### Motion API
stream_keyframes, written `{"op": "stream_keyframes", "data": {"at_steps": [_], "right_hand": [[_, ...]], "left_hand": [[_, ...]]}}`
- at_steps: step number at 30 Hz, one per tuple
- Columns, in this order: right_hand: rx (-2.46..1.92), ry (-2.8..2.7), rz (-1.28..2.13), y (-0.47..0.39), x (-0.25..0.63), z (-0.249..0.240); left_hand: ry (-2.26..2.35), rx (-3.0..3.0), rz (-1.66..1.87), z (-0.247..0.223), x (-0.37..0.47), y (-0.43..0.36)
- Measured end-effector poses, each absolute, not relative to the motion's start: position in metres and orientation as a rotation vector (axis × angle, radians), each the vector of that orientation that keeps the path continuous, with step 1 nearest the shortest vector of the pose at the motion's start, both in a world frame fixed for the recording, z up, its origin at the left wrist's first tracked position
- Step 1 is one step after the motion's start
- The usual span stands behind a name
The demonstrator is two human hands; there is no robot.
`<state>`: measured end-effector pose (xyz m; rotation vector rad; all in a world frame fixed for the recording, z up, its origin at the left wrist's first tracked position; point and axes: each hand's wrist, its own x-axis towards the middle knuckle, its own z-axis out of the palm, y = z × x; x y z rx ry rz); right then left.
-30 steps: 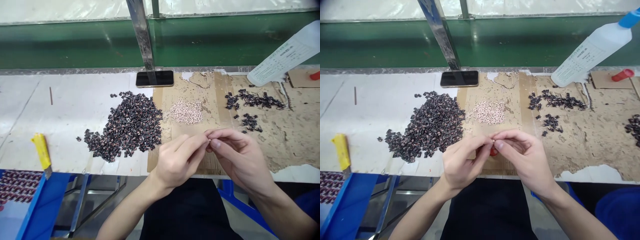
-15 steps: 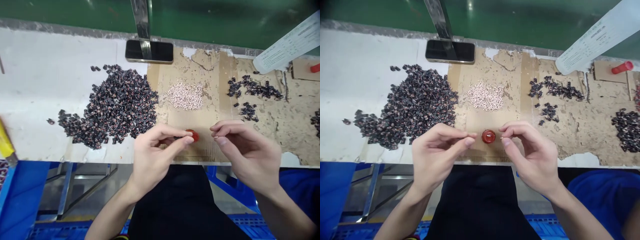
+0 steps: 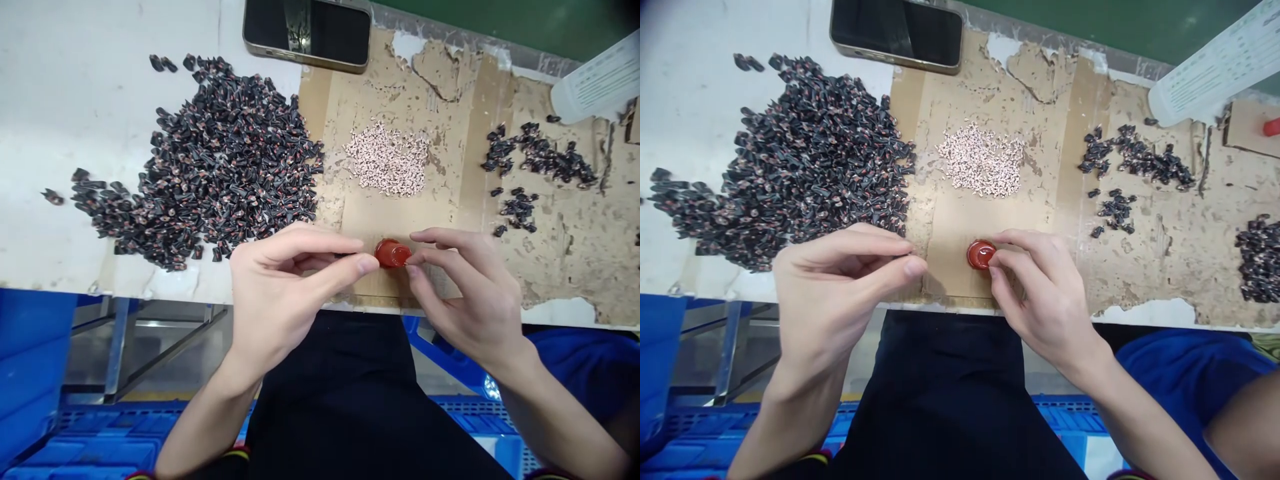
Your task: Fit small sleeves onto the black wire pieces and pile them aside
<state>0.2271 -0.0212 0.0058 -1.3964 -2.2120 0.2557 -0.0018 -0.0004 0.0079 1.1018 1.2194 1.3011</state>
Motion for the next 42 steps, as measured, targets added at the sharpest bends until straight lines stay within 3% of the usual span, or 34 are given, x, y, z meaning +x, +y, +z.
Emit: {"op": "stream_keyframes", "data": {"at_steps": [6, 13, 42], "right_hand": [[-1.454, -1.9, 0.528, -0.027, 0.225, 0.016], [-1.372, -1.363, 1.042, -0.033, 0.204, 0.037], [-1.228, -1.505, 0.825, -0.036, 0.217, 0.014]], "left_hand": [[1.112, 0.988, 1.188, 0.004, 0.001, -0.005], [0.803, 0.373, 0.981, 0.005, 0.028, -0.007], [0.764, 0.091, 0.944, 0.027, 0.042, -0.014]]}}
